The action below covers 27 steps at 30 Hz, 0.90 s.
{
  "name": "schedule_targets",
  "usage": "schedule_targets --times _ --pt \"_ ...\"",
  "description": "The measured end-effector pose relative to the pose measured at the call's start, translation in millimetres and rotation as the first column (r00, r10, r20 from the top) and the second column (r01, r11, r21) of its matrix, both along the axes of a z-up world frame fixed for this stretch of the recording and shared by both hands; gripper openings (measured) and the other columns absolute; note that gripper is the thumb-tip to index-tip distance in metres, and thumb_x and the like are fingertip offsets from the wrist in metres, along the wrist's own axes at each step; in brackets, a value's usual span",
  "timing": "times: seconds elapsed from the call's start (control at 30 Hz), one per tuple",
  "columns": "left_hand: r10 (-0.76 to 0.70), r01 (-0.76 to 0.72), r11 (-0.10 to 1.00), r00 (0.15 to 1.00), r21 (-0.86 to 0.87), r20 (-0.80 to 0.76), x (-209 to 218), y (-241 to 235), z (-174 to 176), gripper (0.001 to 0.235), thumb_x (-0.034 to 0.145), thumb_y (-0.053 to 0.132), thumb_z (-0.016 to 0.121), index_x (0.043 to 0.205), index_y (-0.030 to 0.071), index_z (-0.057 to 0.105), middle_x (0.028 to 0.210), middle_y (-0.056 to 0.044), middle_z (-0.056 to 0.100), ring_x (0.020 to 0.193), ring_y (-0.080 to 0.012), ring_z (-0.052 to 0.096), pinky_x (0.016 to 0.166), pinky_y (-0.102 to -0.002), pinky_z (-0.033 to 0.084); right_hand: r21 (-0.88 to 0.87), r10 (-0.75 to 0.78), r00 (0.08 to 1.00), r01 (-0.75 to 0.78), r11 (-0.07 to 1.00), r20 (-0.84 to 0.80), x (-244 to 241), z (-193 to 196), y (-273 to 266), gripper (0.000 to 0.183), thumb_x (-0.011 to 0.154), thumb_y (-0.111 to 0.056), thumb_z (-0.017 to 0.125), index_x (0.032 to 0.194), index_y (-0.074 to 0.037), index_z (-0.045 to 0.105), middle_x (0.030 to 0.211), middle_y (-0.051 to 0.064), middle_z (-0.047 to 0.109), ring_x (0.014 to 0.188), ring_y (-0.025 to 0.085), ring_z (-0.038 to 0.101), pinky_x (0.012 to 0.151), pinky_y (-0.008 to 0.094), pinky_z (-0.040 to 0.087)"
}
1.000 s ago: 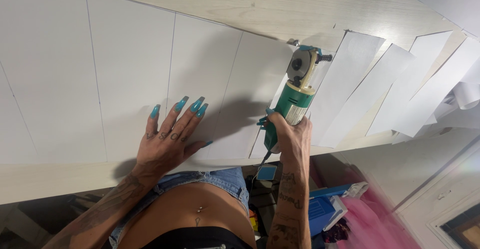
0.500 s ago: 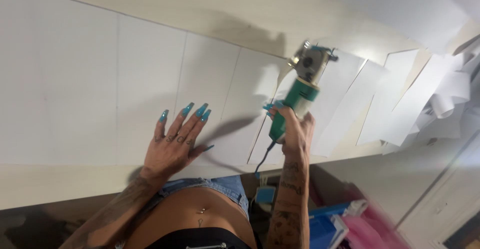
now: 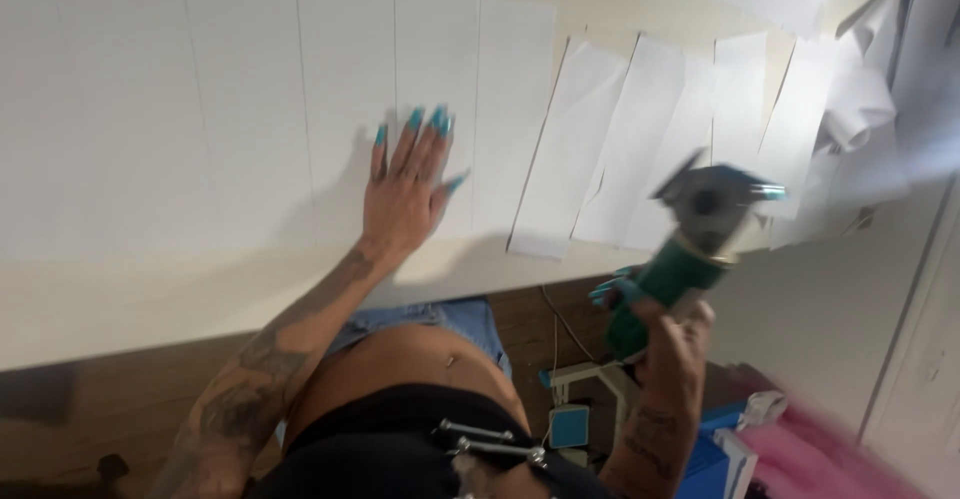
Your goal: Cutting strips of material using an electric rotary cutter on a workshop table
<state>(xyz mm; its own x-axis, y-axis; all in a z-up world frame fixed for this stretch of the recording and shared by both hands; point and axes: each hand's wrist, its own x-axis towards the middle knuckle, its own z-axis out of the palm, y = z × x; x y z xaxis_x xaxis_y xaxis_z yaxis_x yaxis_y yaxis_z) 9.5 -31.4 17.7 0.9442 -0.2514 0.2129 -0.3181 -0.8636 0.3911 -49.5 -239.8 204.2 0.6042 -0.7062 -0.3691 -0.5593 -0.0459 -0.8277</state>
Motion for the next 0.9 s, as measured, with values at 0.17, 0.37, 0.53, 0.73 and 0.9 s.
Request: schedule_targets --times 0.17,0.37,0.53,0.73,0.9 --pt "0.020 -0.026 0.999 0.979 -0.027 -0.202 -8.2 31.5 2.2 0.047 0.098 0.036 0.023 0.140 0.016 0.013 0.145 -0.001 0.014 0.135 -0.0193 0.013 0.109 -0.050 0.012 0.251 0.464 0.875 -0.423 0.871 -0.136 -61.5 -33.2 9.0 0.021 0.069 -0.020 0.065 0.080 -0.003 0.060 0.067 0.006 0.062 0.057 0.015 0.057 0.052 0.024 0.045" --pt "0.025 -0.030 0.999 0.971 -0.021 -0.237 -23.5 73.4 0.7 0.052 0.093 0.022 0.045 0.138 0.006 0.025 0.143 -0.013 0.025 0.131 -0.0310 0.017 0.104 -0.050 0.007 0.143 0.421 0.523 -0.489 0.861 -0.741 -81.9 -60.9 43.1 0.022 0.062 -0.023 0.062 0.076 -0.006 0.056 0.064 0.006 0.056 0.055 0.014 0.048 0.048 0.028 0.039" --pt "0.010 -0.025 0.998 0.970 -0.059 -0.241 -26.2 79.0 16.4 0.049 0.094 0.023 0.039 0.139 0.008 0.028 0.143 -0.007 0.018 0.131 -0.0235 0.008 0.103 -0.051 0.004 0.156 0.471 0.451 -0.575 0.803 -0.759 -83.8 -71.0 50.9 0.024 0.059 -0.028 0.059 0.068 -0.007 0.051 0.061 0.005 0.052 0.057 0.015 0.045 0.051 0.032 0.035" --pt "-0.019 0.017 0.999 0.996 -0.033 -0.083 -39.9 83.3 -5.9 0.045 0.099 0.025 0.044 0.139 0.008 0.036 0.141 -0.008 0.025 0.129 -0.0255 0.017 0.102 -0.050 0.011 0.190 0.550 0.465 -0.619 0.762 -0.694 -74.8 -83.2 61.5 0.025 0.060 -0.032 0.057 0.068 -0.009 0.049 0.059 0.004 0.047 0.056 0.013 0.040 0.051 0.033 0.032" --pt "-0.045 0.045 0.999 0.999 -0.018 0.000 -37.8 83.6 12.2 0.042 0.099 0.020 0.052 0.137 0.005 0.043 0.141 -0.010 0.027 0.129 -0.0262 0.017 0.101 -0.053 0.018 0.123 0.543 0.527 -0.634 0.764 -0.654 -70.6 -94.5 70.3 0.032 0.059 -0.033 0.057 0.080 -0.009 0.058 0.065 0.005 0.057 0.056 0.014 0.050 0.048 0.032 0.038"
